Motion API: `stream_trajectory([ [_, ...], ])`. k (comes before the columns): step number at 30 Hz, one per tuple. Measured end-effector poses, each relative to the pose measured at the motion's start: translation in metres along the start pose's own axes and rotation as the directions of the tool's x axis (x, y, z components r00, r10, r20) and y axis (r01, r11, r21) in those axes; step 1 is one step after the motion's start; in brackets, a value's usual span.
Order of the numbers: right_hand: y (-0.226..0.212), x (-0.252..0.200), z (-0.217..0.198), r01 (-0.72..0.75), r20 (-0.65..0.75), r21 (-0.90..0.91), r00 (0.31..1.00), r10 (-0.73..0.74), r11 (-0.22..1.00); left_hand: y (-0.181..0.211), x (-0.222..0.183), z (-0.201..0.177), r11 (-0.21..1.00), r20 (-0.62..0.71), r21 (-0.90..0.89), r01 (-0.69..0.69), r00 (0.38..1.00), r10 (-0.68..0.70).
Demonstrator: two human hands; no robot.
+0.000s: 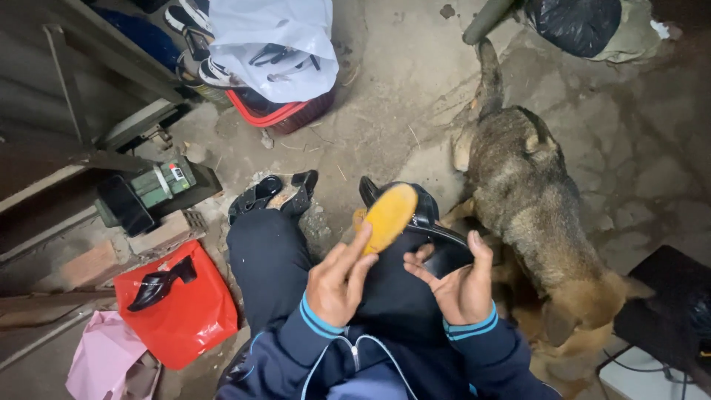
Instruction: Polishing a black flat sandal using a handheld brush to clean and shine the material.
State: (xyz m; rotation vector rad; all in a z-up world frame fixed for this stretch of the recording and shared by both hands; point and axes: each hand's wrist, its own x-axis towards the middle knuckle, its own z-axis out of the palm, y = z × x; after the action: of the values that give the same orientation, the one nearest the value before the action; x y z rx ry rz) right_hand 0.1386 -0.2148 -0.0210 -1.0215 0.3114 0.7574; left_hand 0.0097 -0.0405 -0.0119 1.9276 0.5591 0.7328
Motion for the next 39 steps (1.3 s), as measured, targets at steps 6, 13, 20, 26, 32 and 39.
stream_trajectory([
  [6,0.003,0.012,-0.012,-0.016,-0.053,0.058,0.998,0.019,0.998,-0.013,0.014,-0.008,0.998,-0.067,0.052,-0.036,0.997,0.040],
  [13,0.007,0.001,-0.023,-0.006,0.028,0.050,1.000,0.005,0.999,-0.006,0.009,-0.018,0.999,-0.083,0.022,-0.043,0.996,0.044],
  [20,-0.002,0.003,-0.028,0.067,0.103,0.009,0.992,-0.067,0.998,-0.038,0.013,-0.023,0.999,-0.033,0.033,-0.041,0.999,0.042],
  [26,-0.012,-0.008,-0.009,0.129,0.066,0.042,0.989,-0.132,0.991,-0.019,-0.008,-0.038,0.978,0.137,0.184,-0.095,0.988,0.070],
  [32,-0.001,-0.003,-0.024,0.157,0.168,0.025,0.973,-0.159,0.987,0.004,-0.009,-0.043,0.970,0.243,0.146,-0.193,0.958,0.154],
  [39,-0.002,-0.001,-0.034,0.379,0.382,-0.196,0.879,-0.285,0.904,-0.016,0.001,-0.051,0.964,0.155,0.263,-0.041,0.988,0.000],
])
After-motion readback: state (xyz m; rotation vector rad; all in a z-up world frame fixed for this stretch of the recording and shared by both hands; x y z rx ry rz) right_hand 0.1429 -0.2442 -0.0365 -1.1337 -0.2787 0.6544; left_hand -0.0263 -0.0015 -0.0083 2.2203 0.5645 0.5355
